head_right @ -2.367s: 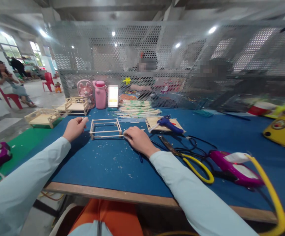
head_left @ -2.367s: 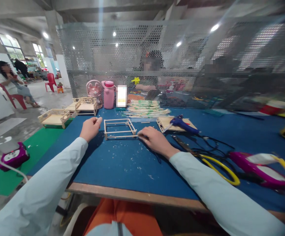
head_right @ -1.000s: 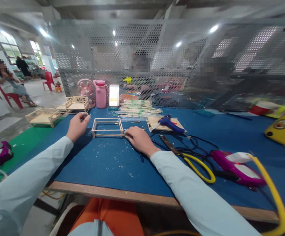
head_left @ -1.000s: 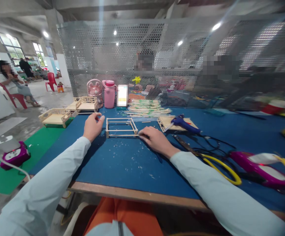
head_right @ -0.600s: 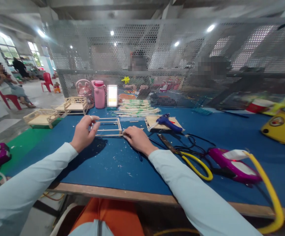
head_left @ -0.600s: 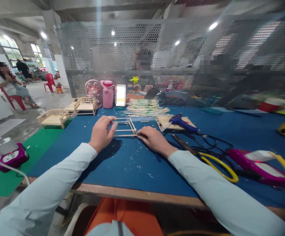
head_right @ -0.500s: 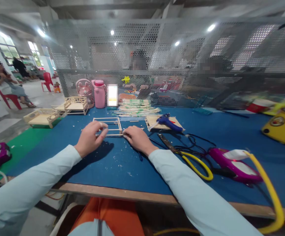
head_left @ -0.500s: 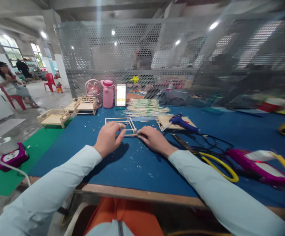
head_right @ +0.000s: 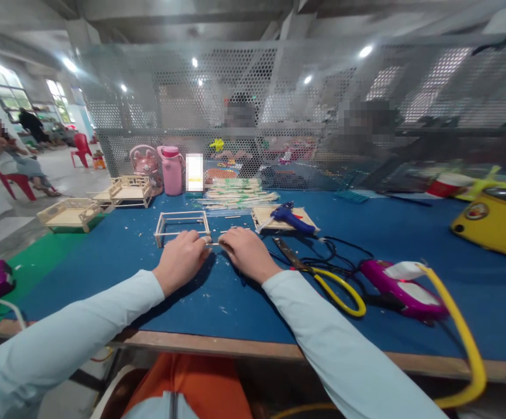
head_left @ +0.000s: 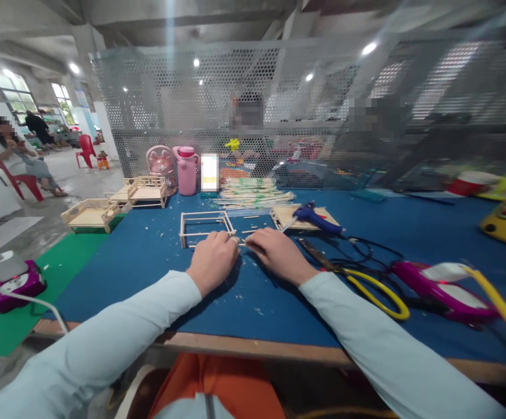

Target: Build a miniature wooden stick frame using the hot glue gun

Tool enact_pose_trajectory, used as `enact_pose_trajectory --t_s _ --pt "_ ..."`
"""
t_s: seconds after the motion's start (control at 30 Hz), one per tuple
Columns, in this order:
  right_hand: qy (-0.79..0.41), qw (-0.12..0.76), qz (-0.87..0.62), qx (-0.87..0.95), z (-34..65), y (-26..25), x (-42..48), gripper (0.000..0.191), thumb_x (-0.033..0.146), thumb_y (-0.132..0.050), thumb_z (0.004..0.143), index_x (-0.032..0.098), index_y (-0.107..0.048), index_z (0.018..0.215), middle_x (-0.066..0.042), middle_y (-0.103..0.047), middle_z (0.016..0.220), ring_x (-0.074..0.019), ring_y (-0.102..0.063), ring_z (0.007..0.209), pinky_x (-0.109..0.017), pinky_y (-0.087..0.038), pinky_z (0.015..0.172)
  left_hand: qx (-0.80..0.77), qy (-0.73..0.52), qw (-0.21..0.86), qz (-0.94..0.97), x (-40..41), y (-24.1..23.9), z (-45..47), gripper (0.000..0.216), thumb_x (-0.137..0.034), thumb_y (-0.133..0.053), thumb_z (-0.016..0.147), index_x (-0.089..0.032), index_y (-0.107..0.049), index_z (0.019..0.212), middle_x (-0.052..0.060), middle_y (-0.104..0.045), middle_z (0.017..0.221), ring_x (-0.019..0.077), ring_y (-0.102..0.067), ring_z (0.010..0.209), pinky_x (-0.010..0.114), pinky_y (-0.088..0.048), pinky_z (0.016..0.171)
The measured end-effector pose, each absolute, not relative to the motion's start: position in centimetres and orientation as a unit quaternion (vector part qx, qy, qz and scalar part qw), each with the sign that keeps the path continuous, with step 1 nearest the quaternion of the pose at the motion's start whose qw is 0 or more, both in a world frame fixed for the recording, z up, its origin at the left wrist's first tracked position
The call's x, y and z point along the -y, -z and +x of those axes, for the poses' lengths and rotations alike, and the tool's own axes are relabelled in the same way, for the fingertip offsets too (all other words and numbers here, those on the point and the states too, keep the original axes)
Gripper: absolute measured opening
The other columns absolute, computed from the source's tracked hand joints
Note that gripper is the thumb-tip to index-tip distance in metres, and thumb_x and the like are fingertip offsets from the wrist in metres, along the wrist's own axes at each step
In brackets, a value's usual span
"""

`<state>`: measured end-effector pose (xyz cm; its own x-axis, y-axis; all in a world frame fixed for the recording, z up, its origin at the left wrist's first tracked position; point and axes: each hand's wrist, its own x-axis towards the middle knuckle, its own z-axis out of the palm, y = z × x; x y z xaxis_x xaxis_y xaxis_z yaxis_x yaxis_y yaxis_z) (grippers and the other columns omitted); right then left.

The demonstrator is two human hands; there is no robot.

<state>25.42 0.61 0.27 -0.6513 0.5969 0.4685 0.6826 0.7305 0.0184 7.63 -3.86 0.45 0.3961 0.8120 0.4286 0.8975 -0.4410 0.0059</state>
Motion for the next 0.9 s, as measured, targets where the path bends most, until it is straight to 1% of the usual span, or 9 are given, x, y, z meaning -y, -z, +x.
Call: enact_pose_trajectory --t_s 0.1,0.27,0.47,0.53,0.57,0.67,0.73,0.8,0.9 --pt "0.113 0.232 -0.358 0.897 25.5 -0.7 1.0 0.023 0.023 -0.041 0.091 0.016 -0.062 0.085 -0.010 -0.063 0.081 -0.0212 -0.051 0.079 -0.031 -0.037 0.072 0.475 0.228 0.136 -0.839 3.8 -0.5 7.4 0.027 -0.030 -0.041 0.092 -0.016 -0.063 0.095 0.012 -0.062 0.096 0.0256 -0.056 0.093 0.036 -0.045 0.076" --pt "0.153 0.250 -0.354 0.888 24.9 -0.8 2.1 0.026 0.024 -0.039 0.092 0.017 -0.063 0.086 -0.011 -0.064 0.082 -0.0222 -0.051 0.080 -0.033 -0.036 0.072 0.472 0.234 0.063 -0.847 3.5 0.0 7.3 0.033 -0.029 -0.034 0.094 -0.016 -0.064 0.091 0.009 -0.065 0.083 0.0195 -0.061 0.076 0.029 -0.045 0.068" --pt "0.156 0.262 -0.352 0.885 24.7 -1.1 2.2 0.026 0.027 -0.038 0.092 0.017 -0.062 0.093 -0.011 -0.067 0.093 -0.0219 -0.056 0.088 -0.033 -0.039 0.077 0.473 0.267 0.004 -0.840 3.5 -0.1 6.7 0.027 -0.028 -0.040 0.092 -0.017 -0.065 0.087 0.007 -0.066 0.083 0.0190 -0.061 0.079 0.027 -0.045 0.069" --pt "0.153 0.293 -0.443 0.833 25.1 -1.4 2.5 0.028 0.035 -0.039 0.091 0.018 -0.061 0.094 -0.011 -0.067 0.093 -0.0224 -0.058 0.087 -0.033 -0.041 0.074 0.477 0.295 -0.010 -0.828 3.5 -0.4 6.2 0.026 -0.028 -0.041 0.091 -0.018 -0.065 0.087 0.007 -0.067 0.085 0.0191 -0.062 0.080 0.027 -0.044 0.070" --pt "0.142 0.291 -0.517 0.792 25.4 -1.5 2.7 0.030 0.041 -0.040 0.090 0.019 -0.061 0.090 -0.011 -0.067 0.087 -0.0231 -0.060 0.081 -0.034 -0.042 0.068 0.483 0.313 -0.017 -0.817 3.5 -0.5 5.9 0.026 -0.027 -0.042 0.090 -0.018 -0.066 0.087 0.007 -0.068 0.085 0.0193 -0.062 0.080 0.027 -0.044 0.070" --pt "0.078 0.196 -0.678 0.704 26.2 -1.3 3.5 0.039 0.057 -0.047 0.080 0.022 -0.055 0.064 -0.007 -0.062 0.060 -0.0233 -0.059 0.058 -0.031 -0.037 0.049 0.496 0.373 -0.041 -0.783 3.2 -0.7 5.1 0.026 -0.027 -0.044 0.089 -0.017 -0.067 0.085 0.007 -0.069 0.083 0.0190 -0.061 0.079 0.028 -0.044 0.072" --pt "0.049 0.140 -0.680 0.718 26.3 -1.0 3.8 0.038 0.053 -0.055 0.075 0.023 -0.048 0.053 -0.005 -0.059 0.052 -0.0224 -0.058 0.052 -0.029 -0.032 0.045 0.491 0.406 -0.069 -0.768 3.1 -0.7 4.8 0.024 -0.026 -0.045 0.088 -0.017 -0.067 0.084 0.006 -0.069 0.081 0.0178 -0.061 0.077 0.027 -0.043 0.071" --pt "0.047 0.140 -0.663 0.734 26.1 -0.7 3.9 0.032 0.038 -0.061 0.072 0.023 -0.044 0.050 -0.005 -0.058 0.051 -0.0211 -0.059 0.051 -0.028 -0.030 0.044 0.479 0.426 -0.095 -0.761 3.0 -0.8 4.7 0.024 -0.026 -0.046 0.087 -0.017 -0.067 0.083 0.005 -0.069 0.079 0.0167 -0.061 0.073 0.026 -0.043 0.068" --pt "0.043 0.164 -0.656 0.736 25.7 -0.7 3.7 0.024 0.020 -0.058 0.070 0.022 -0.042 0.052 -0.005 -0.057 0.050 -0.0186 -0.057 0.048 -0.026 -0.028 0.043 0.454 0.442 -0.114 -0.765 3.0 -0.9 4.7 0.024 -0.026 -0.045 0.087 -0.017 -0.067 0.080 0.004 -0.067 0.075 0.0157 -0.059 0.070 0.025 -0.041 0.065"
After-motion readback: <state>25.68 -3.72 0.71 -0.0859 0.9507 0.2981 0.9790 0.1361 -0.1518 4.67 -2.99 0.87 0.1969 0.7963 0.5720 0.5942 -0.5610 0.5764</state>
